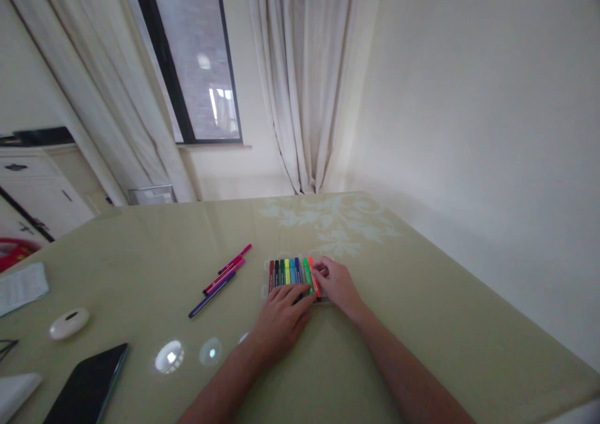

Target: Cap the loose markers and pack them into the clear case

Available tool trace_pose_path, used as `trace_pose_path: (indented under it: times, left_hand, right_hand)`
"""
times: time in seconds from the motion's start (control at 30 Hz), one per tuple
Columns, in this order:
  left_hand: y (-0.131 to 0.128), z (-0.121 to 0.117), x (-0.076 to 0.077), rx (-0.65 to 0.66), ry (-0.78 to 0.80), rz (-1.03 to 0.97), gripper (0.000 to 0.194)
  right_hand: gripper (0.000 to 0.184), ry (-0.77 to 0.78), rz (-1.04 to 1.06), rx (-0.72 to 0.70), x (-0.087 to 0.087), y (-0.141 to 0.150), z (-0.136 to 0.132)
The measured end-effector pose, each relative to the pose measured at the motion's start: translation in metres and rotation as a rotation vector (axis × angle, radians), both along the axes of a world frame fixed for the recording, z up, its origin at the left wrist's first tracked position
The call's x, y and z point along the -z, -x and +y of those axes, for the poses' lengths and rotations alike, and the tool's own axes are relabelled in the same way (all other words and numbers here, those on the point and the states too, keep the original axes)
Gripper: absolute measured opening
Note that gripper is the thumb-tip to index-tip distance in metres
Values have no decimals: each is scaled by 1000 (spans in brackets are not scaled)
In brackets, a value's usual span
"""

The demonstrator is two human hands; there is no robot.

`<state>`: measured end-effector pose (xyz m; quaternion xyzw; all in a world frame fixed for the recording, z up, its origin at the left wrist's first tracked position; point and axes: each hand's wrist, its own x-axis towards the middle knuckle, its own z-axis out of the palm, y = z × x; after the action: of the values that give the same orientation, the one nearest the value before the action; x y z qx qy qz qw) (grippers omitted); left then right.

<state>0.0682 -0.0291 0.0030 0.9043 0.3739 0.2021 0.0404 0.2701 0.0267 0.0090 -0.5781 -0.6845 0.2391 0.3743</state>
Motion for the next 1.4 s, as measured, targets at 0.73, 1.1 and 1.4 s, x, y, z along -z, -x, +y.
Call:
trace_pose_path:
  times: [0.73, 1.1, 1.4]
  left_hand:
    - [-7, -1, 3, -26, -97, 55, 42]
    - [88, 30, -31, -917, -78, 252, 27]
    - [88, 38, -15, -890, 88, 106, 29]
  right_hand:
    - [26, -37, -468, 10, -17, 10, -18]
    - [21, -156, -215, 37, -16, 4, -15]
    - [22, -178, -159, 26, -15, 4, -15]
